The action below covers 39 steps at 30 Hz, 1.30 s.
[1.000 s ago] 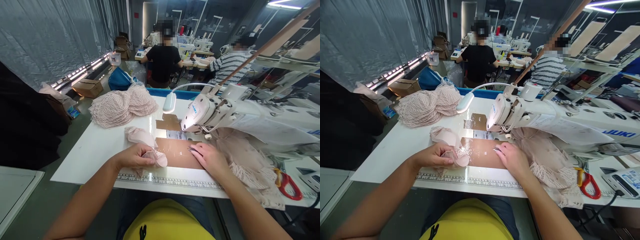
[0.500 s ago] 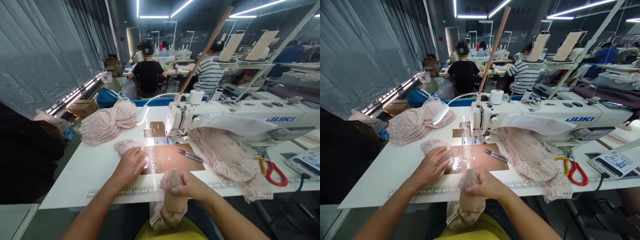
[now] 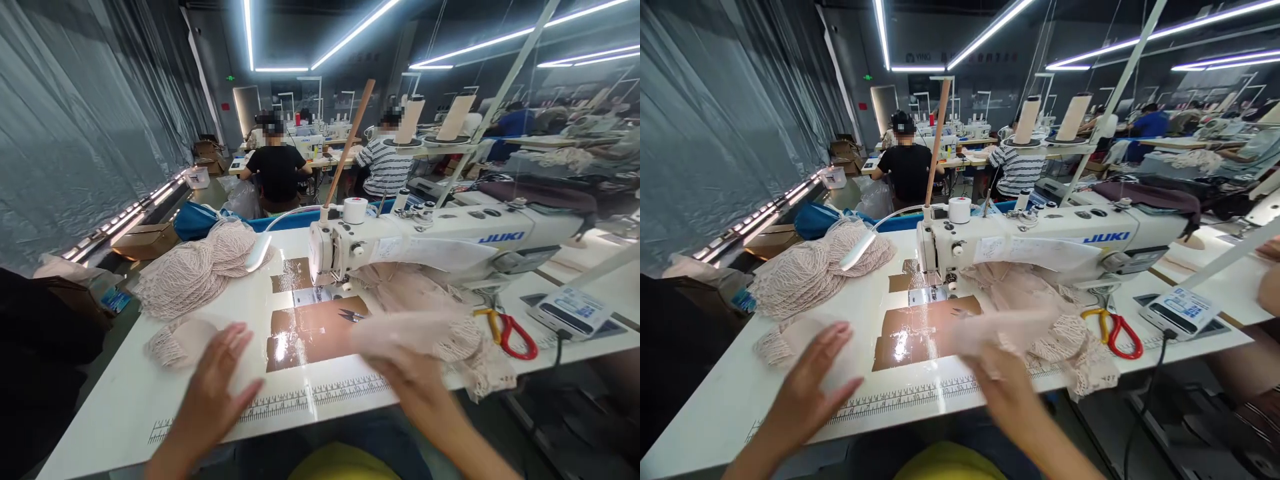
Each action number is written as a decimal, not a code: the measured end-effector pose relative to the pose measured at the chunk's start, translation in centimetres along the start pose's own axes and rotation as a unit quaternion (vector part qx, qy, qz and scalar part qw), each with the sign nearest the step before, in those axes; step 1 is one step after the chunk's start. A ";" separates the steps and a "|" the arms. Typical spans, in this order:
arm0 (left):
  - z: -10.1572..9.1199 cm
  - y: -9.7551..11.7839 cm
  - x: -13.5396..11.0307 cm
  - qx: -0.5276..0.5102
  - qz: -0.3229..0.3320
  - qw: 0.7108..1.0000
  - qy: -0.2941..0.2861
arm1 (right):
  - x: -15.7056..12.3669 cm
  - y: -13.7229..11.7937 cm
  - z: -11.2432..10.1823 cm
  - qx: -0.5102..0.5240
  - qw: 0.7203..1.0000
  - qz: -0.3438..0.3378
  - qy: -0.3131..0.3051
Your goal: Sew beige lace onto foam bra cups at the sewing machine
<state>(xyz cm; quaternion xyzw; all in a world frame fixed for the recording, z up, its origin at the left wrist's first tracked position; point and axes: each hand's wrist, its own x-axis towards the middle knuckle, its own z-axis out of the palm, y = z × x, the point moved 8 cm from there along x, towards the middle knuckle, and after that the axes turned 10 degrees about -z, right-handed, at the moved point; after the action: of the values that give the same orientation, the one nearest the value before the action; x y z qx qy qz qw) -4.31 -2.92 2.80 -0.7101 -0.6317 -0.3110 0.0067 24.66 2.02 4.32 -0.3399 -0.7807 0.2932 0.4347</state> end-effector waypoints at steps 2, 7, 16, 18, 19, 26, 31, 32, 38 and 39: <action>2.5 4.7 -0.2 -0.100 0.037 0.987 -0.122 | 0.6 -1.6 5.3 0.048 0.991 -0.052 -0.109; 5.5 9.2 -0.1 -0.317 -0.068 0.901 -0.289 | 1.6 -4.9 9.5 0.054 0.964 -0.198 -0.171; 6.6 5.2 0.5 -0.334 -0.183 0.880 -0.285 | 2.3 -6.5 3.6 -0.036 0.963 -0.266 -0.039; 6.0 3.0 0.7 -0.285 -0.226 0.906 -0.217 | 2.4 -7.0 1.0 -0.052 0.960 -0.272 0.046; 5.7 2.2 0.6 -0.278 -0.245 0.909 -0.191 | 2.4 -7.1 -0.1 -0.062 0.957 -0.270 0.085; 6.2 8.0 -2.4 -0.538 -0.167 0.730 -0.388 | 2.3 -0.9 6.5 0.156 0.976 0.012 -0.154; 5.3 7.9 -0.8 -0.409 -0.125 0.867 -0.256 | -1.1 0.7 11.0 0.358 0.879 0.148 -0.278; 5.7 7.7 -0.6 -0.389 -0.130 0.877 -0.251 | -1.2 1.0 10.9 0.370 0.875 0.165 -0.264; 8.8 7.1 -2.1 -0.513 -0.210 0.718 -0.421 | -0.8 2.6 9.0 0.415 0.864 0.232 -0.168; 8.7 6.8 -2.2 -0.512 -0.220 0.713 -0.425 | -0.6 2.8 8.6 0.417 0.866 0.234 -0.148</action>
<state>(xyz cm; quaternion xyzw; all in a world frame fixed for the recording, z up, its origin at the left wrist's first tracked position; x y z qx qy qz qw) 5.58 -2.77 -2.64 -0.5029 -0.4499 -0.2447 -0.6962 18.12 1.85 -1.95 -0.2523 -0.5381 0.7316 0.3339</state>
